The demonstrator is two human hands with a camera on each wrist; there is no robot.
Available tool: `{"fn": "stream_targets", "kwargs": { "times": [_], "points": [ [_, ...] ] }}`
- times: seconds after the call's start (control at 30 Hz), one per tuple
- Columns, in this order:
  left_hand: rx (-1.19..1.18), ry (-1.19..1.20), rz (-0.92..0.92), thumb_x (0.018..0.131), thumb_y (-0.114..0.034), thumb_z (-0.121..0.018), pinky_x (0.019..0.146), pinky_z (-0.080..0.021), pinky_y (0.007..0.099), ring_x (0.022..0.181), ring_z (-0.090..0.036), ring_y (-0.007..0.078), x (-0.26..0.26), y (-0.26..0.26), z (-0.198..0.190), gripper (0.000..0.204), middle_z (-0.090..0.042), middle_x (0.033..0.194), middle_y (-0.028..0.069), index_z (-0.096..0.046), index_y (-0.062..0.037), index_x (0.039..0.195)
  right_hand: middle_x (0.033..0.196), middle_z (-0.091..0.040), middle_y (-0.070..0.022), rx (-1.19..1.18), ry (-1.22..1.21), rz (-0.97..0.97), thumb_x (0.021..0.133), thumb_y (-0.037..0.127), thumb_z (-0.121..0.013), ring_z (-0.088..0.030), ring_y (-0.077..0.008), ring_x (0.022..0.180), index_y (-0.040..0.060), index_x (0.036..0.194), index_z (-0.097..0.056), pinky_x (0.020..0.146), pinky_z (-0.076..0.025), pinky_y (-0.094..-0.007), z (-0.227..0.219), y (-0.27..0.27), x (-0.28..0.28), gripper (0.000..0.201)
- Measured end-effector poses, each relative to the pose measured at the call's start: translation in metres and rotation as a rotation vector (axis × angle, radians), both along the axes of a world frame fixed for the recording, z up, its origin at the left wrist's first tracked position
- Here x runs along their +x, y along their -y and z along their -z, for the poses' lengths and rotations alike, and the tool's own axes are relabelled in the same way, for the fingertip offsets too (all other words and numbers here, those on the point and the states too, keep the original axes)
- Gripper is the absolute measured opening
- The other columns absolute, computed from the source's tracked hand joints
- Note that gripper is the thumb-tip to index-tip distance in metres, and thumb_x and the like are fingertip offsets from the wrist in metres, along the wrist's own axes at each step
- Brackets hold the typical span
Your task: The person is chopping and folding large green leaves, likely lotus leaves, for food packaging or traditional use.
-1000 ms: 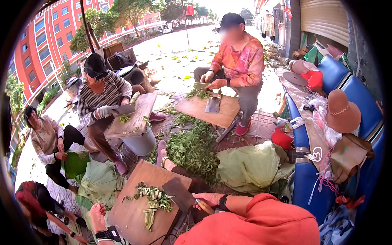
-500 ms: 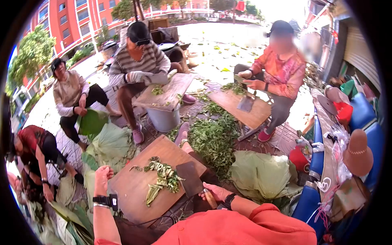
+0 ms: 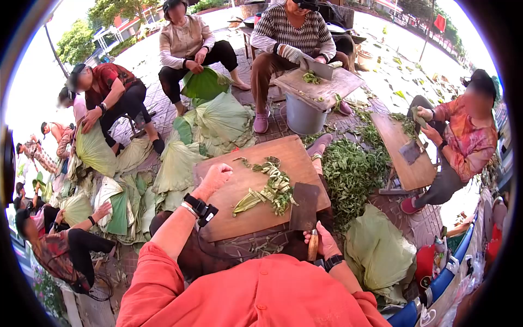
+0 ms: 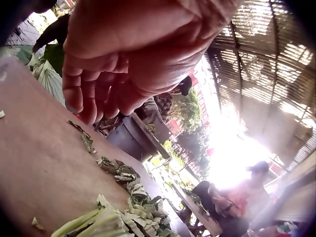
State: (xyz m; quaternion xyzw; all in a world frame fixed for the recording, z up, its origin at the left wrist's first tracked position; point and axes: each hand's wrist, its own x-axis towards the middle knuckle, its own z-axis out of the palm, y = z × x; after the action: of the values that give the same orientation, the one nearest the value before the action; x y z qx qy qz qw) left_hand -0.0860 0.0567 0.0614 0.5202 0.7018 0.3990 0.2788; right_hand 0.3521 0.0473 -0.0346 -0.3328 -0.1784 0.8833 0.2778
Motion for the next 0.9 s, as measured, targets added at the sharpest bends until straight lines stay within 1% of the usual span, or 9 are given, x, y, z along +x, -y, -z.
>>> {"fn": "stream_targets", "kwargs": {
  "times": [0.1,0.2,0.37,0.5,0.53,0.63,0.73,0.83,0.9],
  "points": [
    [-0.005,-0.137,-0.003,0.078,-0.016,-0.063,0.072,-0.049,0.0378,0.078,-0.063,0.0291,0.021,0.009,0.006,0.023,-0.066,0.081,0.0177,-0.064,0.0037,0.09,0.084,-0.062,-0.0127,0.001,-0.016,-0.005,0.093,0.048,-0.051,-0.058,-0.0182,0.07,0.0029,0.105,-0.058,0.066,-0.048,-0.0335,0.001,-0.001,-0.001,0.048],
    [-0.027,-0.22,-0.031,0.079,-0.019,-0.062,0.077,-0.048,0.0426,0.088,-0.061,0.0387,0.036,0.011,0.036,0.026,-0.065,0.09,0.0238,-0.063,0.004,0.09,0.084,-0.062,-0.0129,0.008,-0.011,-0.006,0.092,0.049,-0.052,-0.057,-0.018,0.069,0.0025,0.105,-0.057,0.066,-0.048,-0.0334,0.006,-0.002,0.001,0.048],
    [0.025,-0.077,-0.168,0.078,-0.018,-0.066,0.078,-0.049,0.0406,0.088,-0.062,0.036,0.054,0.023,0.068,0.028,-0.065,0.09,0.0229,-0.063,0.0045,0.094,0.086,-0.061,-0.013,0.035,0.013,-0.008,0.095,0.045,-0.047,-0.056,-0.0182,0.072,0.0016,0.104,-0.057,0.066,-0.048,-0.0331,0.01,-0.002,0.005,0.046],
    [0.113,0.013,-0.279,0.079,-0.017,-0.067,0.079,-0.049,0.0382,0.087,-0.062,0.0296,0.058,0.026,0.091,0.03,-0.063,0.095,0.0183,-0.062,0.0034,0.101,0.087,-0.061,-0.0126,0.028,-0.032,0.022,0.095,0.046,-0.049,-0.053,-0.0173,0.071,0.0014,0.104,-0.057,0.065,-0.047,-0.0319,0.003,0.002,0.002,0.046],
    [0.071,0.064,-0.277,0.079,-0.016,-0.067,0.081,-0.049,0.0366,0.089,-0.06,0.0267,0.063,0.03,0.082,0.031,-0.061,0.1,0.0158,-0.061,0.0026,0.102,0.087,-0.061,-0.0127,0.016,-0.029,0.019,0.094,0.046,-0.049,-0.053,-0.0174,0.071,0.0016,0.104,-0.057,0.065,-0.047,-0.0321,0.003,0.002,0.002,0.046],
    [0.106,-0.079,-0.335,0.077,-0.016,-0.069,0.085,-0.046,0.0376,0.094,-0.058,0.0278,0.082,0.043,0.071,0.03,-0.059,0.103,0.0147,-0.062,0.0008,0.1,0.087,-0.061,-0.0132,-0.004,-0.032,0.008,0.094,0.047,-0.05,-0.054,-0.0178,0.071,0.0019,0.104,-0.057,0.066,-0.047,-0.0328,0.003,-0.003,0.0,0.046],
    [0.158,-0.348,-0.298,0.074,-0.016,-0.071,0.086,-0.044,0.0385,0.096,-0.055,0.0282,0.091,0.048,0.068,0.027,-0.058,0.103,0.0112,-0.063,-0.0047,0.097,0.088,-0.061,-0.0145,-0.028,-0.042,0.01,0.093,0.046,-0.052,-0.056,-0.0189,0.071,0.0017,0.106,-0.056,0.067,-0.048,-0.034,0.006,-0.002,0.002,0.047],
    [0.095,-0.388,-0.224,0.071,-0.015,-0.071,0.084,-0.042,0.0391,0.095,-0.054,0.0285,0.099,0.05,0.06,0.022,-0.058,0.096,0.0078,-0.063,-0.0098,0.09,0.088,-0.062,-0.0147,-0.032,-0.023,0.005,0.092,0.046,-0.053,-0.056,-0.019,0.071,0.0018,0.106,-0.056,0.067,-0.048,-0.0342,0.005,-0.002,0.002,0.047],
    [0.151,-0.37,-0.205,0.07,-0.013,-0.069,0.081,-0.042,0.0392,0.092,-0.054,0.0278,0.098,0.048,0.068,0.018,-0.058,0.092,0.0066,-0.063,-0.0115,0.087,0.088,-0.062,-0.0148,-0.023,-0.019,0.0,0.092,0.047,-0.053,-0.057,-0.019,0.072,0.0027,0.107,-0.056,0.067,-0.048,-0.0341,0.004,-0.001,0.001,0.047]
  ]
}}
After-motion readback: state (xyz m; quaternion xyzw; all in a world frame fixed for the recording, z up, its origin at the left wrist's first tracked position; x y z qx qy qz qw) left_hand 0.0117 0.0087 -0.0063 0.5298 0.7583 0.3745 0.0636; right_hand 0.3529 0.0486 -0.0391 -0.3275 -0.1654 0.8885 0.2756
